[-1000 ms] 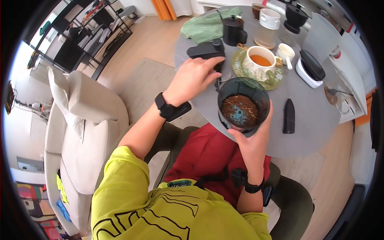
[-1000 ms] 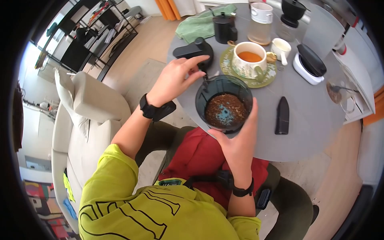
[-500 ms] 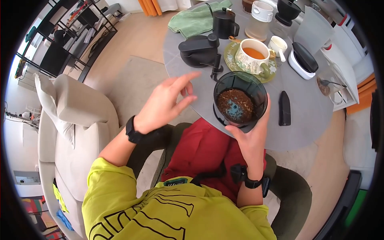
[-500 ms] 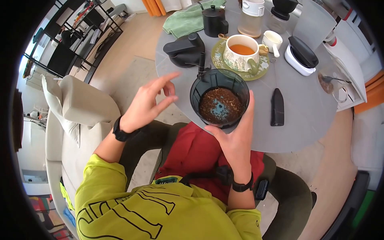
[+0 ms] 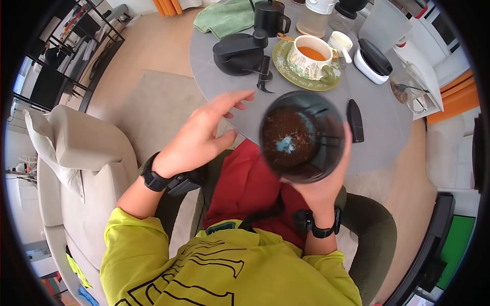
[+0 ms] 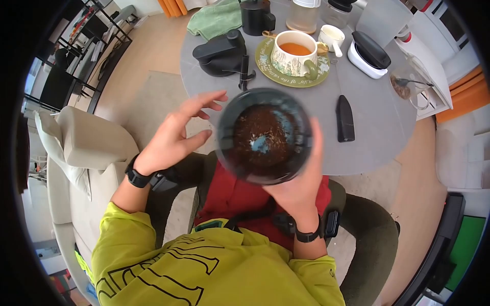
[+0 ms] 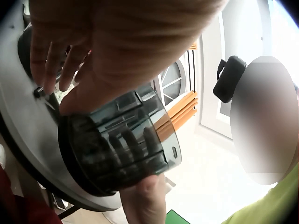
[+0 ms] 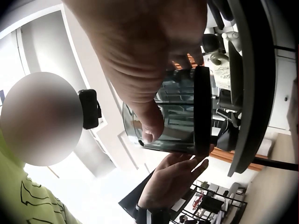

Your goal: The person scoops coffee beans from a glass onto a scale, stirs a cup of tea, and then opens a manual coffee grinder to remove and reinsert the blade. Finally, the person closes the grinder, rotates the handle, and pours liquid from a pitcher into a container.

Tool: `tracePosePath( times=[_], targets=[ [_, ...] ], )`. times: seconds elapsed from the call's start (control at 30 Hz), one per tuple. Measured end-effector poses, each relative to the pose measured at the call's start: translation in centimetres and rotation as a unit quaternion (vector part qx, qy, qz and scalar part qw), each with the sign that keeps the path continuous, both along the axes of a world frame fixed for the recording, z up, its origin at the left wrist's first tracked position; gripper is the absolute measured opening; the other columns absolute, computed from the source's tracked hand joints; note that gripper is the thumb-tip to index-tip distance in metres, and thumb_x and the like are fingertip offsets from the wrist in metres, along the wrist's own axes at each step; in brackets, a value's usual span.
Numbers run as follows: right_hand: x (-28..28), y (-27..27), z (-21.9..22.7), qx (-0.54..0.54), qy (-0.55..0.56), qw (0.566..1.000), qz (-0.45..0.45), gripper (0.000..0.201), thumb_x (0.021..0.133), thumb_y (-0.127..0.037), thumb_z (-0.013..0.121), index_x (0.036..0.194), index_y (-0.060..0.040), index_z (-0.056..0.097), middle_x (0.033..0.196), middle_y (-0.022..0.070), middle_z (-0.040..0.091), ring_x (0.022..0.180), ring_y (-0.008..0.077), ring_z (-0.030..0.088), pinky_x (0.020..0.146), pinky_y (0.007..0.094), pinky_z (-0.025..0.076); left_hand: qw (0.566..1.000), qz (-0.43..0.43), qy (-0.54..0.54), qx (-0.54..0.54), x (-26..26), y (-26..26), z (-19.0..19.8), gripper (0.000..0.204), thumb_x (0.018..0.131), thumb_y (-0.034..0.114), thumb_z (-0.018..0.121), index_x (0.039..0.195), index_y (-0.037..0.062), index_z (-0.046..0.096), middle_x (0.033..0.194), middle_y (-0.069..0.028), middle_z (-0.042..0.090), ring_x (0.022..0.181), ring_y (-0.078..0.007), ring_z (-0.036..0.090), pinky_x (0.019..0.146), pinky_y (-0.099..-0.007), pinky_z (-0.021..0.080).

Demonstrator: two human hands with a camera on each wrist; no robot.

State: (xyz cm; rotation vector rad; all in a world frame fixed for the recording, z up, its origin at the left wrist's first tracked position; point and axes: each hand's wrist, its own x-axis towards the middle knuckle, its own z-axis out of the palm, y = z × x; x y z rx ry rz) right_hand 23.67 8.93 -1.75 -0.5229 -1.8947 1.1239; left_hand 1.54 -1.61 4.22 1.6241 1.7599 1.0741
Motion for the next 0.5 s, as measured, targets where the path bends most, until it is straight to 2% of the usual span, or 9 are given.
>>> tracePosePath(
  times=[0.07,0.1,0.17,0.2,0.3,0.33,0.37,0.43,0.5],
  targets=[
    [0.0,-0.2,0.2,-0.039,0.060,0.997,-0.040,0.125,0.051,-0.021,0.093,0.145,-0.0003,0.014,0.141,0.0212,0.036,0.131,0.0326,0.038,0.108,0.0447,0.035,0.999,0.000,-0.032,0.013,0.0,-0.1,0.5,0.065,0.073,-0.012,0.051,0.135,0.0070,0.047,0.129,-0.0086,0.054,0.116,-0.0201,0.052,0.095,-0.0326,0.041],
    [0.3,-0.2,0.3,-0.037,0.055,0.997,-0.040,0.125,0.051,-0.021,0.093,0.145,-0.0003,0.014,0.141,0.0212,0.036,0.131,0.0326,0.038,0.108,0.0447,0.035,0.999,0.000,-0.038,0.015,0.1,-0.2,0.8,0.065,0.073,-0.012,0.051,0.135,0.0070,0.047,0.129,-0.0086,0.054,0.116,-0.0201,0.052,0.095,-0.0326,0.041],
    [0.9,-0.5,0.3,0.041,0.016,0.999,0.029,0.129,0.048,-0.023,0.095,0.145,-0.0005,0.014,0.142,0.0216,0.035,0.131,0.0323,0.038,0.109,0.0449,0.034,0.999,-0.024,-0.033,0.023,0.2,-0.2,1.2,0.064,0.073,-0.012,0.051,0.134,0.0062,0.048,0.129,-0.0096,0.054,0.116,-0.0207,0.052,0.096,-0.0325,0.041],
    [1.0,-0.9,0.3,-0.002,0.041,0.999,0.010,0.130,0.046,-0.025,0.095,0.145,0.0000,0.014,0.142,0.0212,0.035,0.132,0.0323,0.039,0.109,0.0443,0.033,0.998,-0.029,-0.041,0.028,0.3,-0.3,1.3,0.063,0.073,-0.012,0.051,0.134,0.0057,0.048,0.128,-0.0103,0.054,0.117,-0.0212,0.052,0.096,-0.0331,0.041],
    [1.1,-1.1,0.6,-0.019,0.021,0.999,-0.030,0.128,0.047,-0.026,0.095,0.145,0.0010,0.016,0.141,0.0211,0.036,0.131,0.0322,0.039,0.109,0.0441,0.033,0.998,-0.037,-0.033,0.047,0.7,-0.4,1.5,0.062,0.073,-0.012,0.052,0.133,0.0052,0.049,0.128,-0.0106,0.054,0.118,-0.0220,0.052,0.097,-0.0338,0.041],
    [1.2,-0.9,0.7,0.007,-0.014,1.000,0.007,0.127,0.048,-0.031,0.095,0.144,0.0019,0.018,0.140,0.0209,0.039,0.130,0.0322,0.040,0.109,0.0447,0.034,0.998,-0.036,-0.035,0.048,0.7,-0.5,1.5,0.062,0.073,-0.012,0.052,0.133,0.0052,0.049,0.128,-0.0106,0.054,0.118,-0.0220,0.052,0.097,-0.0338,0.041],
    [1.1,-1.0,0.7,0.007,-0.014,1.000,0.007,0.127,0.048,-0.031,0.095,0.144,0.0019,0.018,0.140,0.0209,0.039,0.130,0.0322,0.040,0.109,0.0447,0.034,0.998,-0.037,-0.030,0.048,0.7,-0.5,1.5,0.062,0.073,-0.012,0.052,0.133,0.0050,0.049,0.128,-0.0106,0.054,0.118,-0.0223,0.052,0.097,-0.0341,0.042],
    [0.8,-1.0,0.5,-0.080,0.085,0.990,-0.081,0.127,0.048,-0.034,0.094,0.144,0.0027,0.019,0.139,0.0206,0.040,0.129,0.0319,0.042,0.109,0.0452,0.033,0.998,-0.039,-0.027,0.048,0.5,-0.5,1.6,0.062,0.073,-0.011,0.053,0.133,0.0049,0.049,0.128,-0.0107,0.054,0.117,-0.0225,0.052,0.097,-0.0345,0.042],
    [1.1,-1.1,0.9,-0.120,0.100,0.981,-0.114,0.127,0.049,-0.037,0.094,0.144,0.0035,0.019,0.140,0.0208,0.039,0.128,0.0318,0.043,0.108,0.0454,0.033,0.997,-0.037,-0.034,0.051,0.5,-0.6,1.6,0.062,0.073,-0.011,0.054,0.132,0.0047,0.049,0.129,-0.0106,0.054,0.117,-0.0225,0.052,0.097,-0.0341,0.042]
  ],
)
